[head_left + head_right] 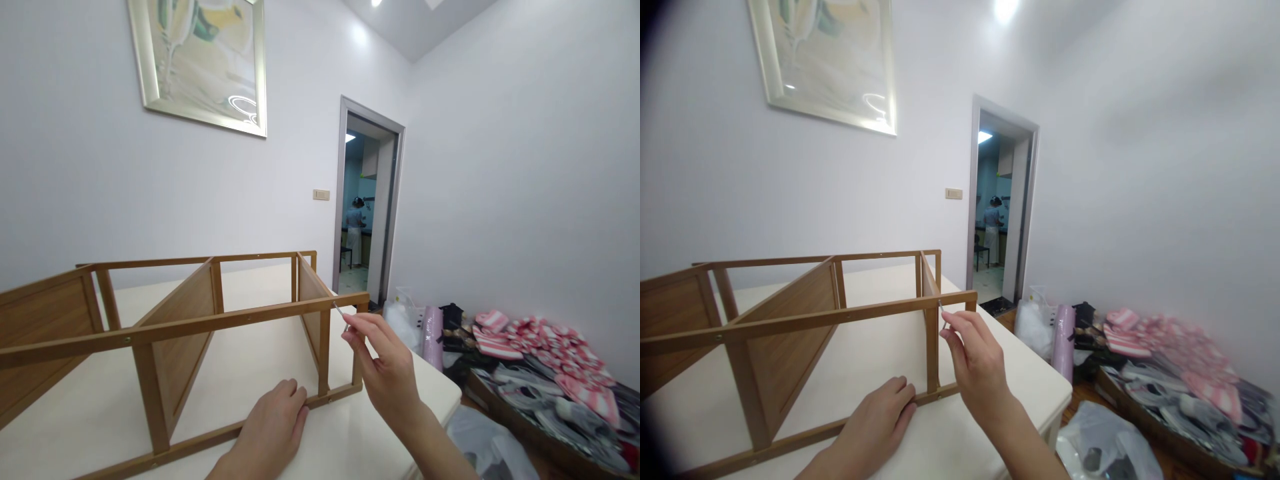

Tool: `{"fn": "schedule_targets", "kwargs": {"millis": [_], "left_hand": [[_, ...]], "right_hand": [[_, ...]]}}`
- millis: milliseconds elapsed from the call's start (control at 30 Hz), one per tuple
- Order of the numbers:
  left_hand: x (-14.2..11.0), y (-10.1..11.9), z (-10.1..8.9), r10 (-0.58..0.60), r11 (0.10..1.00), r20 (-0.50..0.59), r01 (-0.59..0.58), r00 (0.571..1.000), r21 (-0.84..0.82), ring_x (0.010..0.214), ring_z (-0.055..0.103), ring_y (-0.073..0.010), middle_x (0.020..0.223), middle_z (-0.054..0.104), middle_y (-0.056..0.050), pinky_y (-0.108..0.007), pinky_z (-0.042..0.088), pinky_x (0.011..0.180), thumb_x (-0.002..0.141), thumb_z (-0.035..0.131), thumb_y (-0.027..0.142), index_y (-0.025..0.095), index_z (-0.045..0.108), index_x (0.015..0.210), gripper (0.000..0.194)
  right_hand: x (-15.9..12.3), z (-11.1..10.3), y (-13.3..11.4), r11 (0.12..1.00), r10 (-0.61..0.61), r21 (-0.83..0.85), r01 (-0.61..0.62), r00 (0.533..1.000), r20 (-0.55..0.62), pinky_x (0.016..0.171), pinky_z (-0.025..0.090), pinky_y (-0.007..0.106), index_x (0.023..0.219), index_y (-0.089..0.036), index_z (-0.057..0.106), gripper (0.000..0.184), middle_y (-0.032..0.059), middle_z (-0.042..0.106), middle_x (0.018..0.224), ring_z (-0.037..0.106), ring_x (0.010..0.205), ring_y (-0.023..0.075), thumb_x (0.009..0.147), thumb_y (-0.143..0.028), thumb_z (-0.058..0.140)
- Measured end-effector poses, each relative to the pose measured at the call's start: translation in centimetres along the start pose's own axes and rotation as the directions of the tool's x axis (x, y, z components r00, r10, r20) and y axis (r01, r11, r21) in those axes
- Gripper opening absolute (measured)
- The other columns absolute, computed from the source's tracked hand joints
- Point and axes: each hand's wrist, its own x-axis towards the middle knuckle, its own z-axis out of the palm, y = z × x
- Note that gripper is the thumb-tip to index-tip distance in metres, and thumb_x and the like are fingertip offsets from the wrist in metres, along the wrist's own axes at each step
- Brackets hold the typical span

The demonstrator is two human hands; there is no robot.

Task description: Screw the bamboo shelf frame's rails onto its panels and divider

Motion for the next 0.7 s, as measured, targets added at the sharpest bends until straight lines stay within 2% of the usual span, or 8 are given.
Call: {"fn": "schedule_targets", "kwargs": {"millis": [167,267,433,533,633,700], "left_hand": [[-0.1,0.2,-0.1,-0.004,1.000,0.007,0.004,1.000,-0.004,0.089,0.060,-0.0202,0.097,0.062,-0.004,-0.033,0.043,0.080,0.095,0.036,0.022,0.024,0.059,0.090,0.023],[-0.1,0.3,-0.4,-0.013,1.000,0.017,0.013,1.000,-0.007,0.089,0.060,-0.0205,0.097,0.062,-0.005,-0.034,0.044,0.080,0.094,0.036,0.022,0.023,0.059,0.090,0.023],[-0.1,0.4,-0.5,-0.013,1.000,0.018,0.014,1.000,-0.016,0.091,0.060,-0.0207,0.097,0.062,-0.004,-0.034,0.044,0.081,0.094,0.036,0.021,0.024,0.059,0.089,0.023],[0.0,0.3,-0.4,-0.017,1.000,0.017,0.018,1.000,-0.014,0.090,0.060,-0.0203,0.098,0.062,-0.004,-0.034,0.043,0.082,0.094,0.037,0.023,0.024,0.058,0.089,0.022],[0.0,0.3,-0.4,-0.020,1.000,0.020,0.020,1.000,-0.006,0.091,0.060,-0.0204,0.098,0.062,-0.004,-0.034,0.044,0.081,0.094,0.037,0.023,0.024,0.058,0.089,0.022],[0.0,0.3,-0.4,-0.021,1.000,0.027,0.021,0.999,-0.002,0.092,0.060,-0.0204,0.099,0.062,-0.004,-0.034,0.043,0.081,0.094,0.037,0.023,0.024,0.059,0.090,0.022]], "right_hand": [[0.4,0.4,0.3,0.978,-0.171,-0.127,0.167,0.985,-0.028,0.080,0.056,0.031,0.117,-0.021,0.059,0.032,0.0079,0.063,0.101,0.063,0.091,0.0170,0.089,-0.005,0.059],[0.8,0.7,0.2,0.953,-0.241,-0.194,0.232,0.970,-0.024,0.074,0.055,0.032,0.112,-0.018,0.058,0.025,0.0087,0.062,0.094,0.060,0.085,0.0179,0.090,-0.007,0.059],[1.6,1.3,-0.3,0.929,-0.260,-0.272,0.251,0.966,0.006,0.063,0.048,0.029,0.097,-0.018,0.055,0.010,0.0051,0.057,0.080,0.052,0.071,0.0151,0.092,-0.009,0.056],[1.8,1.5,-0.3,0.926,-0.257,-0.285,0.248,0.966,0.007,0.059,0.044,0.027,0.091,-0.019,0.052,0.011,0.0021,0.054,0.074,0.049,0.066,0.0137,0.092,-0.008,0.053],[1.9,1.5,-0.2,0.899,-0.293,-0.335,0.283,0.956,0.021,0.055,0.041,0.027,0.099,-0.017,0.053,0.011,0.0002,0.052,0.070,0.047,0.061,0.0133,0.092,-0.009,0.051],[1.9,1.4,-0.1,0.878,-0.323,-0.364,0.310,0.946,0.026,0.055,0.043,0.028,0.111,-0.013,0.053,0.019,0.0013,0.054,0.071,0.049,0.060,0.0139,0.092,-0.009,0.052]]}}
